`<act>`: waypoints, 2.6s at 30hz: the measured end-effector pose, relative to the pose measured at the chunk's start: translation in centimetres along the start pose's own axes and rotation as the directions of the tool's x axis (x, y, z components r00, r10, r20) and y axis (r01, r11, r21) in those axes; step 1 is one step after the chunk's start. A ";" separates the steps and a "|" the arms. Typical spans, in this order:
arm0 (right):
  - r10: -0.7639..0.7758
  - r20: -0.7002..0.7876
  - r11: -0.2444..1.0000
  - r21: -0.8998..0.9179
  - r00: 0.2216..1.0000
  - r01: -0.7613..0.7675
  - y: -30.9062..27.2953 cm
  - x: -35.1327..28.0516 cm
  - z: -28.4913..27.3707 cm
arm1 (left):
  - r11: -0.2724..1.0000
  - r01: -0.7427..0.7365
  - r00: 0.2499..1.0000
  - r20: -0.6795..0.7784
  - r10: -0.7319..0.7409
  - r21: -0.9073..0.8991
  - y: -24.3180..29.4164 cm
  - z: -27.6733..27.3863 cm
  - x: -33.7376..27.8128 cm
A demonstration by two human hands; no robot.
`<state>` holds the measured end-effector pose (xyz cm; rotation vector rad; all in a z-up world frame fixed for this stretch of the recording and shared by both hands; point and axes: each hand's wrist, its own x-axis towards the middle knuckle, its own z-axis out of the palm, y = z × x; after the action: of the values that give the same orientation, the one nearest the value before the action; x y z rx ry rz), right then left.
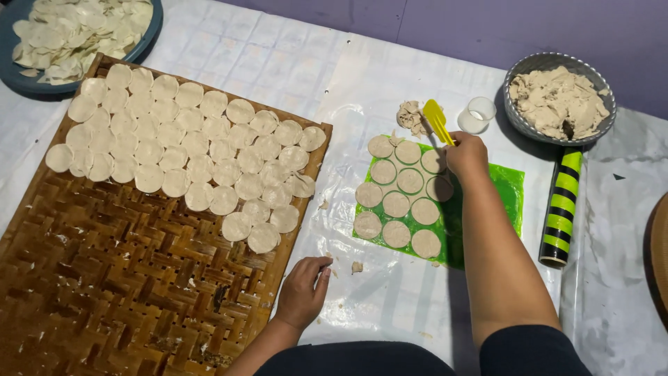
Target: Cutting circular discs from rolled-out dough and arranging them on a tray.
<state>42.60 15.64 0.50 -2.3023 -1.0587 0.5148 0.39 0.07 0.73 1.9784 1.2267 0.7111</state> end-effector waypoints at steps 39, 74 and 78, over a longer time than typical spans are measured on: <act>0.173 -0.094 0.951 -0.244 0.980 -0.192 5.9 -11.4 -3.1 | 0.999 -0.039 0.998 -0.057 0.038 -0.007 0.0 0.4 -0.3; -0.354 -0.120 0.768 -0.604 0.928 0.214 1.7 2.7 3.0 | 0.999 0.013 0.999 -0.038 -0.014 -0.037 -0.2 0.2 0.2; -0.216 0.022 0.725 -0.666 0.976 0.175 -0.4 -1.0 -0.6 | 0.998 0.038 0.999 -0.028 -0.039 -0.046 -0.3 0.3 0.3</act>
<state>42.11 14.86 1.33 -2.7222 -1.6392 -0.0495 0.59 0.36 0.31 1.9086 1.2510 0.7445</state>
